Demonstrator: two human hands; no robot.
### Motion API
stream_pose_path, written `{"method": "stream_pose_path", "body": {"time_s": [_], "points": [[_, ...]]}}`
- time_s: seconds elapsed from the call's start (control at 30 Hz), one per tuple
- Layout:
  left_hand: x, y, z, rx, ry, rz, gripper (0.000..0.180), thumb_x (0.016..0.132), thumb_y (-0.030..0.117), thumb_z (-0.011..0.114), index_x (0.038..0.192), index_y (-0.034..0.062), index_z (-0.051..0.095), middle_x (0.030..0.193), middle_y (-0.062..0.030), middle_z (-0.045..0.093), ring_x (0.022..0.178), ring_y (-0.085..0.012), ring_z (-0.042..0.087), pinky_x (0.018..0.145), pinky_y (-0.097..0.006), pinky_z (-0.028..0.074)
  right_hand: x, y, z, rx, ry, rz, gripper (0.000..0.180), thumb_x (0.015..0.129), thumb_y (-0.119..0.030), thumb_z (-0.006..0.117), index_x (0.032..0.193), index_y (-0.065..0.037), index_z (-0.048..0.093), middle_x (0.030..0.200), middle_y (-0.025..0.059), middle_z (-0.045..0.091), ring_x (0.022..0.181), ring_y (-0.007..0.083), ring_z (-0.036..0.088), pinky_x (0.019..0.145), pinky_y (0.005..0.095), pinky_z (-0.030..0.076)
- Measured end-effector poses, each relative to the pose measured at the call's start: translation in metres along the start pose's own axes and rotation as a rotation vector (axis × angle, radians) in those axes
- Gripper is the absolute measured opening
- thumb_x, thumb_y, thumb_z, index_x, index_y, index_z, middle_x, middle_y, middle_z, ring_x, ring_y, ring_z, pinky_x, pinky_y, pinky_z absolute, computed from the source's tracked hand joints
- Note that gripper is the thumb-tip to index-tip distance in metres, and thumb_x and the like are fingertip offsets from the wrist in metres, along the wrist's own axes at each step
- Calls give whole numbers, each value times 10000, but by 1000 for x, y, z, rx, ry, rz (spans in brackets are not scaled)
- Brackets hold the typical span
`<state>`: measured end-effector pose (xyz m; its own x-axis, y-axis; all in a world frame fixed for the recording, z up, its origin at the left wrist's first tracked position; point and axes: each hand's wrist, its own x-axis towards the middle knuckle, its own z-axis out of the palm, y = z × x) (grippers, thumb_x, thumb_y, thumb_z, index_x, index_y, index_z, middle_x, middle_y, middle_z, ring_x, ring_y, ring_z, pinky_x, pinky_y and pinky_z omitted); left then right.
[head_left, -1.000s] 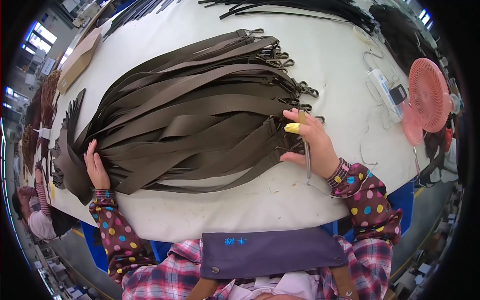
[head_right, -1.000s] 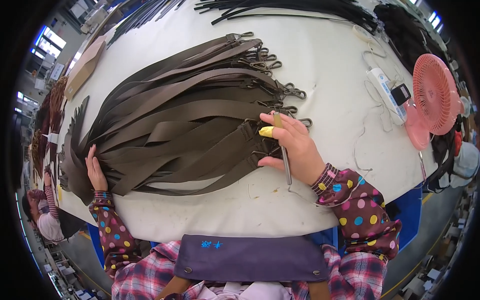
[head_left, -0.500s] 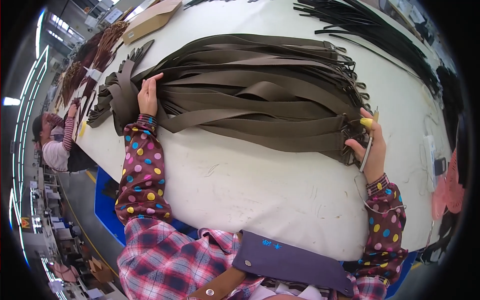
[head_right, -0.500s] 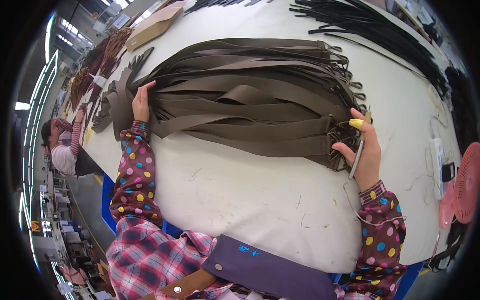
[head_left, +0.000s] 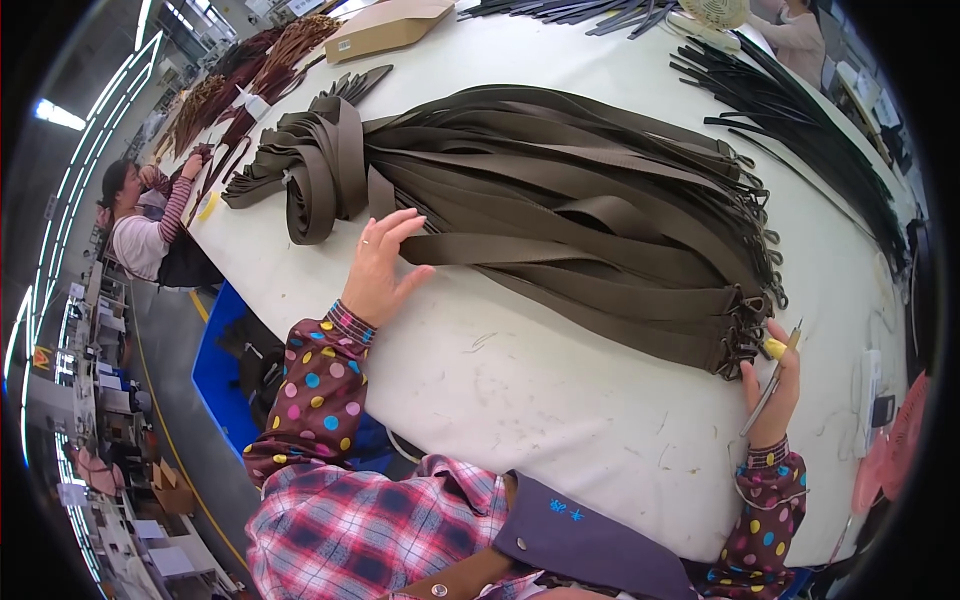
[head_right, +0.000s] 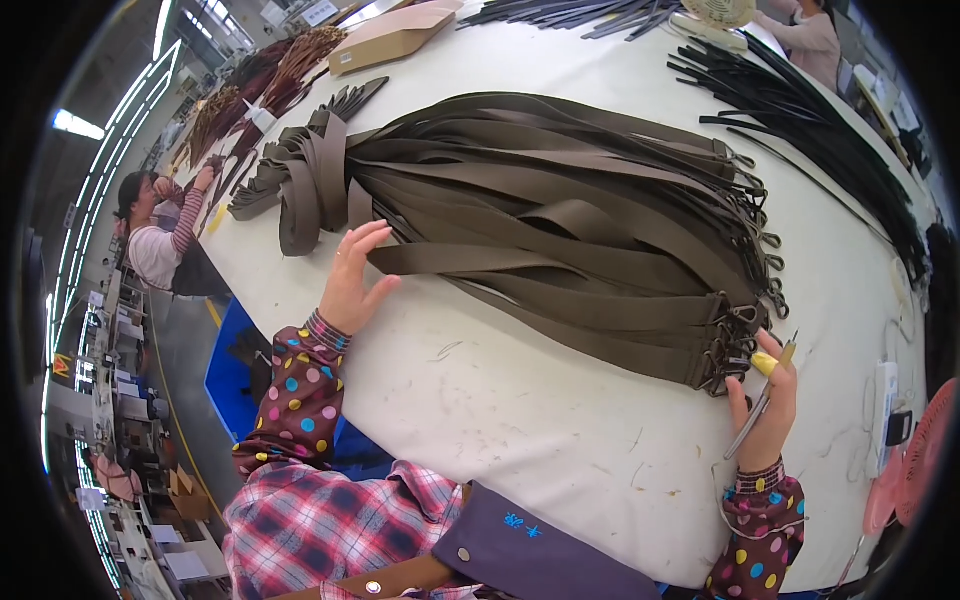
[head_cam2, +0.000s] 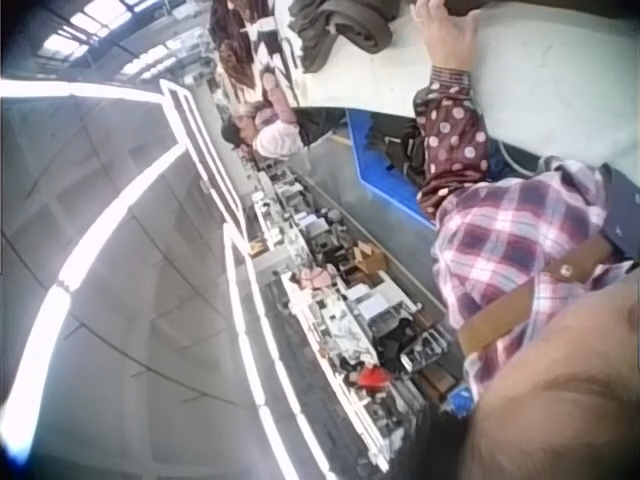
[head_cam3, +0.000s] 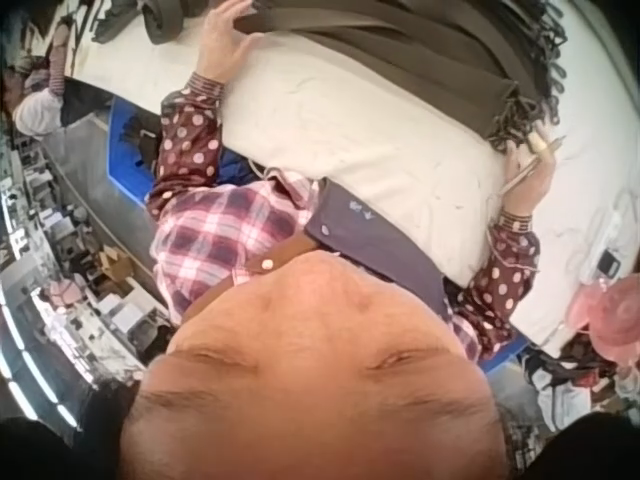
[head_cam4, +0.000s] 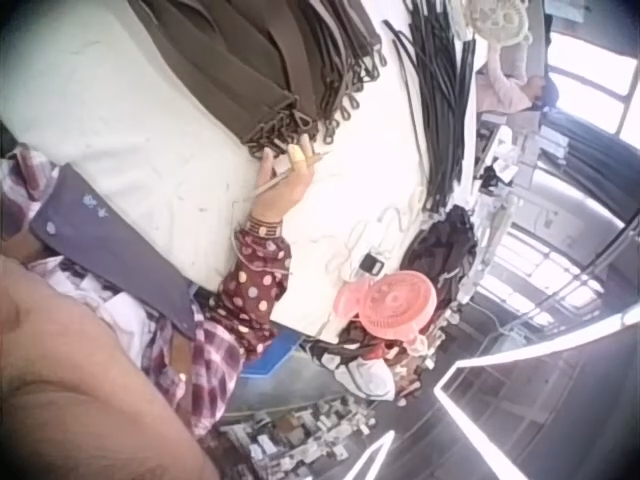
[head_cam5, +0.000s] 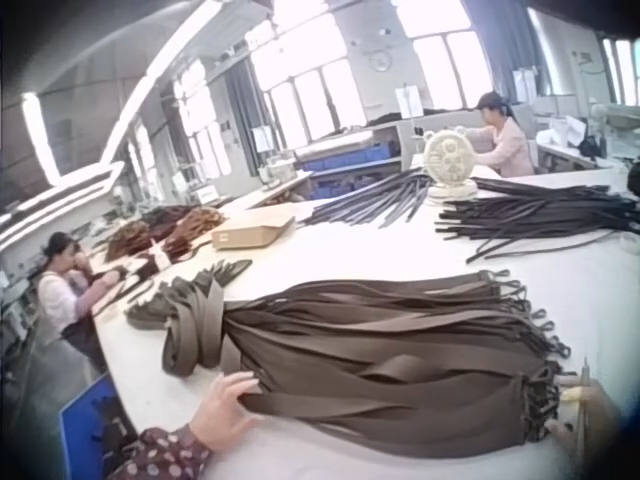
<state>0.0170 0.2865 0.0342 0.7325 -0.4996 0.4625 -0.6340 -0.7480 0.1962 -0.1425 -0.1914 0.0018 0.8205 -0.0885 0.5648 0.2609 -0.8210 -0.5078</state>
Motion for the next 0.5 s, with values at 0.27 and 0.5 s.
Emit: {"method": "stream_pose_path", "body": {"time_s": [0.27, 0.5], "points": [[6, -25, 9, -247, -142, -568, 425, 764, 195, 765, 1088, 33, 543, 882, -73, 551, 736, -146, 549, 690, -267, 474, -8, -6, -1, 21, -114, -20, 405, 707, 19, 727, 1044, -11, 504, 1213, 187, 568, 1112, 335, 547, 952, 393, 426], [103, -6, 46, -588, 280, -151, 127, 835, 27, 661, 942, 17, 594, 781, -41, 557, 639, -87, 546, 604, -223, 449, -4, -8, -3, 32, -142, 34, 407, 720, 32, 719, 1061, -27, 506, 1198, 188, 569, 1085, 339, 563, 924, 384, 449]]}}
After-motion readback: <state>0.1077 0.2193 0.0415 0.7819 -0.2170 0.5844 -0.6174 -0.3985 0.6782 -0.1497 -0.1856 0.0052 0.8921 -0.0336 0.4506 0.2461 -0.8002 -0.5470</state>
